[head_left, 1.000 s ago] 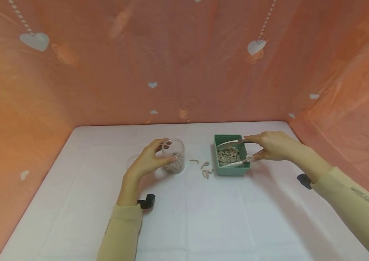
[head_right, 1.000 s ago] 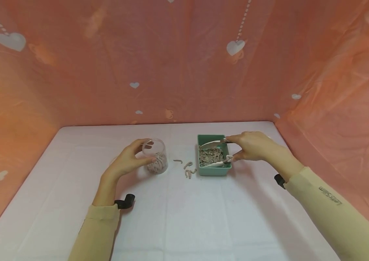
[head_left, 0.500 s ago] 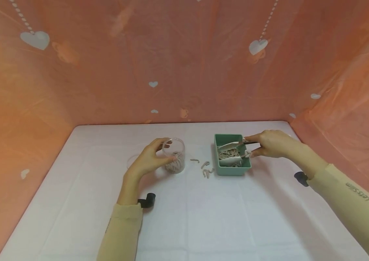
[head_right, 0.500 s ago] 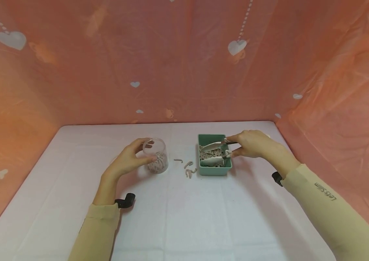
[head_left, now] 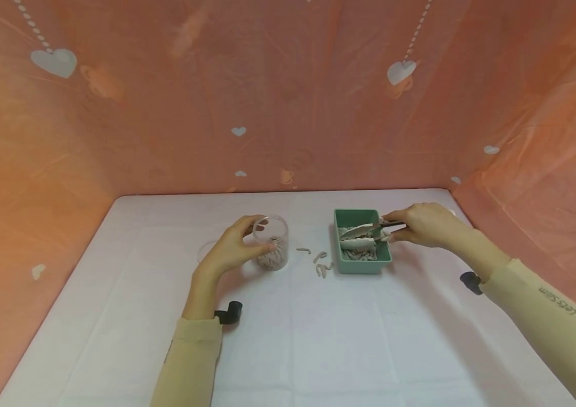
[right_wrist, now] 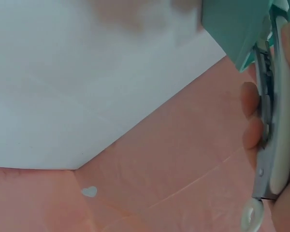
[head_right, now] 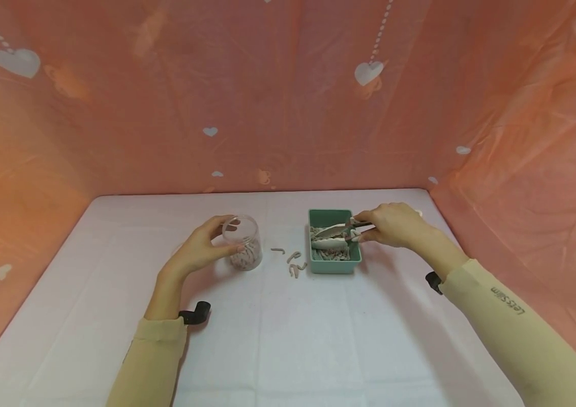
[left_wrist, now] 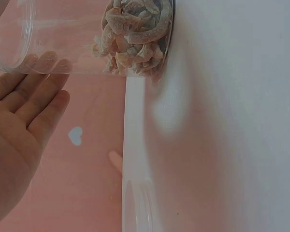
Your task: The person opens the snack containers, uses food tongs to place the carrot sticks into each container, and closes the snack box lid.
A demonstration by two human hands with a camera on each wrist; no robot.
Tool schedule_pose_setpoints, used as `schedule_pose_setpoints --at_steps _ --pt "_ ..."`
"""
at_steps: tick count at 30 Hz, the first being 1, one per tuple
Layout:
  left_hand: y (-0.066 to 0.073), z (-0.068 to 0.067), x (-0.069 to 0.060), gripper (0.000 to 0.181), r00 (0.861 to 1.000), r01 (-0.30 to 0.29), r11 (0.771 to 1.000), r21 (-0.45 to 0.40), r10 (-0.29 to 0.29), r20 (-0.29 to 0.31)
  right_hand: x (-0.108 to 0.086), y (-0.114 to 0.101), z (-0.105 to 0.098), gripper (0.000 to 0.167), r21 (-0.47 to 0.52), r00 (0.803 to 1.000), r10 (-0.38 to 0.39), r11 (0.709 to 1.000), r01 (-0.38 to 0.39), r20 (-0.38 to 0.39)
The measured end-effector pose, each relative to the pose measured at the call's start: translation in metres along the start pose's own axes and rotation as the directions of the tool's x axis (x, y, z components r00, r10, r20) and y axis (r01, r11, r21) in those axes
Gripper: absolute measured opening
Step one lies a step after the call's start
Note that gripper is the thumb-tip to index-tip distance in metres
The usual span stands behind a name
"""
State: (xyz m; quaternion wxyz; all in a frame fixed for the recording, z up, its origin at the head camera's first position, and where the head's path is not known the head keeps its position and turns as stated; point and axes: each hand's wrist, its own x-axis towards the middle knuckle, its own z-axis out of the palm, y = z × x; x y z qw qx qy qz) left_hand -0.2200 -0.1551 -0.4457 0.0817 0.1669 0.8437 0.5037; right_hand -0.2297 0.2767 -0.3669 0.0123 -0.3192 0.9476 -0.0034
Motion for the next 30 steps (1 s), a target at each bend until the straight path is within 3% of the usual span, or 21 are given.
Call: schedule_pose_setpoints --at_steps 13,30 --pt "0.001 0.0 0.0 0.076 1.0 0.004 1.0 0.0 -0.004 0.005 -0.009 0.0 -0.002 0.034 -0.024 0.998 -0.001 1.0 -0.001 -0.067" --pt "0.001 -0.001 0.0 0.077 1.0 0.012 1.0 0.003 -0.012 -0.001 -0.029 -0.002 -0.019 0.039 -0.033 0.992 0.047 0.998 -0.051 -0.114"
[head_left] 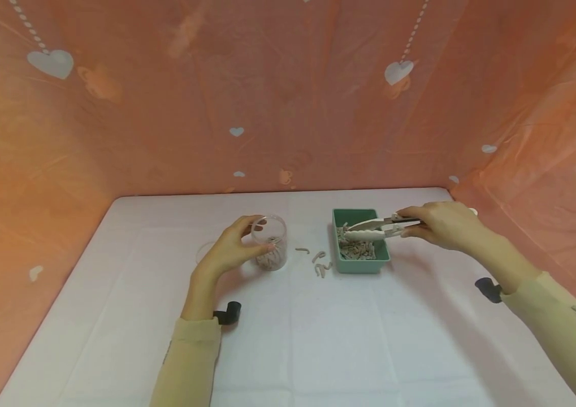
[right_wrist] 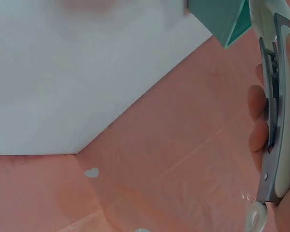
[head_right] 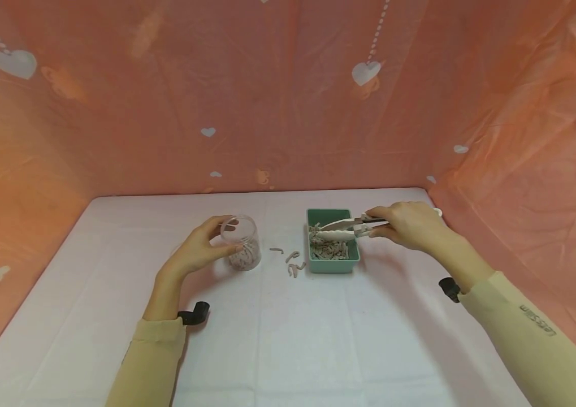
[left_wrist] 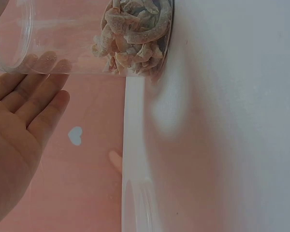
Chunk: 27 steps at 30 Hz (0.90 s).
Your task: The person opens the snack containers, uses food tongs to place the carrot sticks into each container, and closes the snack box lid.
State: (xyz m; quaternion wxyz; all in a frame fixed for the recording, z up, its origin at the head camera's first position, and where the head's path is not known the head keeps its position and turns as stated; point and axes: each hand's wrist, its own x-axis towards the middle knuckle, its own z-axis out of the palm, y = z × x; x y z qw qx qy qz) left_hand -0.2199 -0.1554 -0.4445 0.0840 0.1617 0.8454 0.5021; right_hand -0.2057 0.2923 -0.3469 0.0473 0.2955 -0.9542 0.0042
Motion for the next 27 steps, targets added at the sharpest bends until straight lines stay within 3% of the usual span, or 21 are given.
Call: schedule_pose_setpoints --at_steps 14,27 --pt "-0.001 0.0 0.0 0.078 1.0 0.007 1.0 0.008 -0.007 -0.004 -0.002 -0.004 -0.013 0.041 -0.012 0.998 -0.014 1.0 0.013 -0.056" --pt "0.001 0.001 0.0 0.076 1.0 -0.019 1.0 0.006 0.019 -0.004 0.02 -0.028 -0.038 0.042 0.005 0.986 -0.07 0.997 0.071 -0.15"
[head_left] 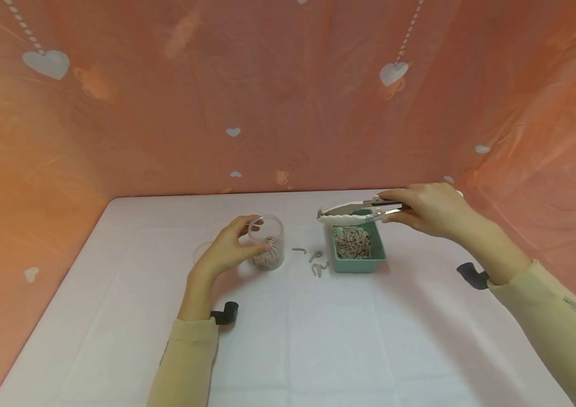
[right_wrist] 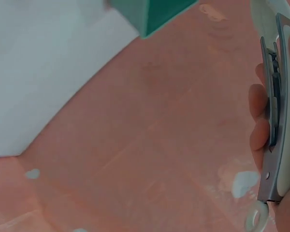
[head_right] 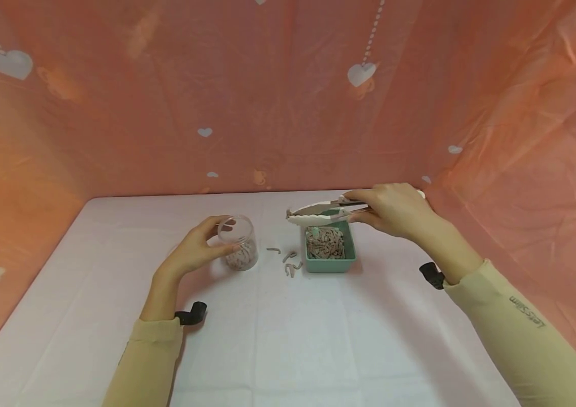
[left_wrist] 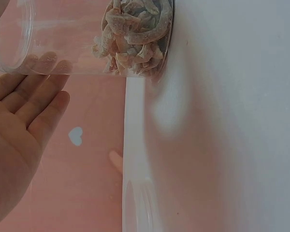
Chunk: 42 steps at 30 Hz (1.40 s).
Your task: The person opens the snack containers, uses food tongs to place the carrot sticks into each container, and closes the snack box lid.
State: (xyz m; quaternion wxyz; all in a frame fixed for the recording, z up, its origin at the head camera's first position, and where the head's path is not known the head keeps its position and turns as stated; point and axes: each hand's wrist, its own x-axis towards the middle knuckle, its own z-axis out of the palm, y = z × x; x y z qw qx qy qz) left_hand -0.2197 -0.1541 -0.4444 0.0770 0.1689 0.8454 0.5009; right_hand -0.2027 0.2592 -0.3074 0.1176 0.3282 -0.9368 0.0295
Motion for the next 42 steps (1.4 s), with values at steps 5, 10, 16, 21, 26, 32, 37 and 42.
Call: schedule_pose_setpoints --at_steps 5,10,16,21,26,32,37,42 --pt "-0.002 0.0 0.0 0.076 1.0 -0.002 1.0 0.004 0.002 0.001 0.017 -0.014 -0.003 0.042 0.022 1.0 -0.009 1.0 0.009 0.013" --pt "-0.003 0.0 0.002 0.075 1.0 -0.02 1.0 0.006 0.02 0.0 0.035 -0.027 0.0 0.042 0.057 0.999 -0.03 0.998 0.028 0.02" --pt "-0.003 0.0 0.002 0.075 1.0 -0.022 1.0 0.008 0.022 0.004 0.054 -0.04 0.014 0.045 0.098 0.996 -0.084 0.992 0.084 -0.004" --pt "-0.002 0.0 0.0 0.075 1.0 -0.015 1.0 0.001 0.015 0.01 0.065 -0.046 0.029 0.046 0.123 0.991 -0.129 0.983 0.134 -0.047" --pt "-0.004 0.0 0.0 0.078 1.0 -0.006 1.0 -0.012 0.006 0.011 0.073 -0.05 0.042 0.045 0.136 0.99 -0.137 0.981 0.141 -0.036" --pt "-0.003 0.0 0.001 0.078 1.0 -0.014 1.0 -0.027 0.014 0.006 0.076 -0.054 0.051 0.046 0.153 0.991 -0.131 0.98 0.128 0.005" --pt "-0.004 0.0 0.002 0.075 1.0 -0.012 1.0 -0.009 0.012 0.005 0.076 -0.056 0.052 0.046 0.165 0.992 -0.125 0.979 0.122 0.01" --pt "-0.003 0.0 0.002 0.075 1.0 -0.006 1.0 0.001 0.006 0.001 0.076 -0.055 0.053 0.046 0.169 0.992 -0.124 0.978 0.12 0.011"
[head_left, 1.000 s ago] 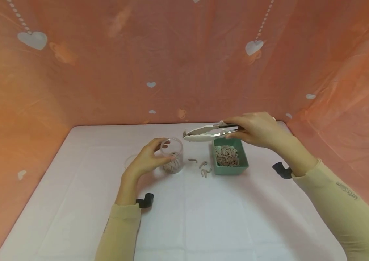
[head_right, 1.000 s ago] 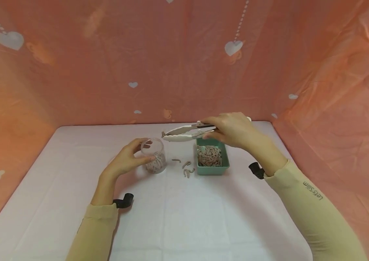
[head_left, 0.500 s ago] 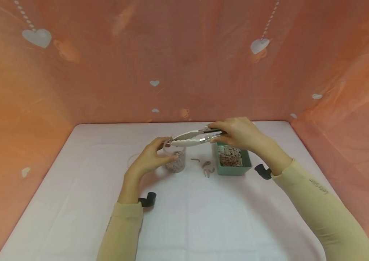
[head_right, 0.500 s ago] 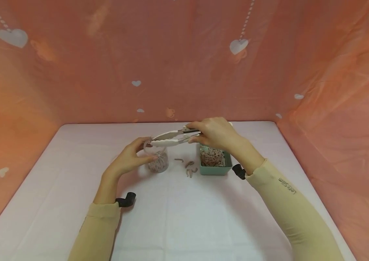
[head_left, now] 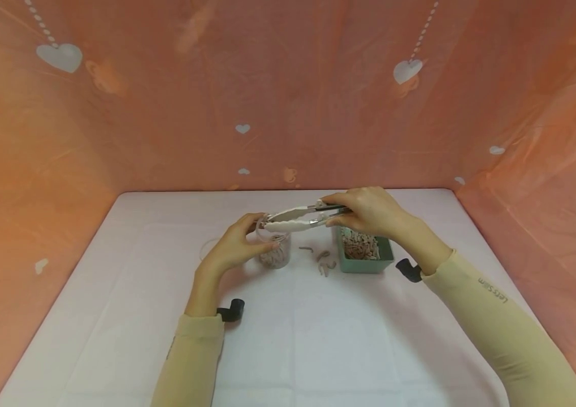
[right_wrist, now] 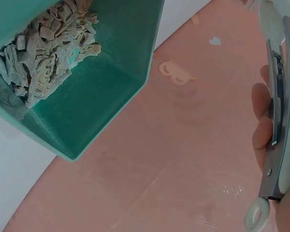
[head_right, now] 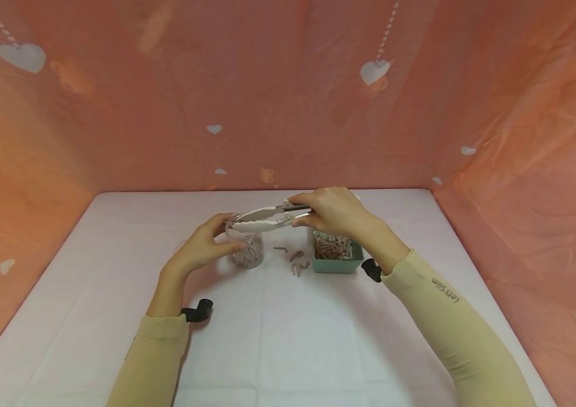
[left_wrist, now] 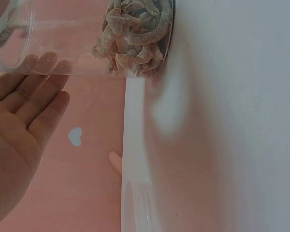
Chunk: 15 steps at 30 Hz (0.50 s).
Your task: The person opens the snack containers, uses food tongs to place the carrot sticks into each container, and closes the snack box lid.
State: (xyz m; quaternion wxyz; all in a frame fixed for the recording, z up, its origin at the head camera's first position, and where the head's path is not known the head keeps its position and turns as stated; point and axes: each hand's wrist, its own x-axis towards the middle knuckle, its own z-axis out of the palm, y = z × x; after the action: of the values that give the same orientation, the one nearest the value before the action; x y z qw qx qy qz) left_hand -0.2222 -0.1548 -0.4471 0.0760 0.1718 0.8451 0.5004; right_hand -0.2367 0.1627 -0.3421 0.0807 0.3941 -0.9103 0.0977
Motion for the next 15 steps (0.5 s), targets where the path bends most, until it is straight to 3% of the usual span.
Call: schedule_pose_setpoints --at_steps 15 --pt "0.0 -0.001 0.0 0.078 1.0 0.025 1.0 0.006 -0.025 0.015 -0.02 0.009 -0.001 0.052 -0.002 0.999 0.005 1.0 -0.005 -0.033"
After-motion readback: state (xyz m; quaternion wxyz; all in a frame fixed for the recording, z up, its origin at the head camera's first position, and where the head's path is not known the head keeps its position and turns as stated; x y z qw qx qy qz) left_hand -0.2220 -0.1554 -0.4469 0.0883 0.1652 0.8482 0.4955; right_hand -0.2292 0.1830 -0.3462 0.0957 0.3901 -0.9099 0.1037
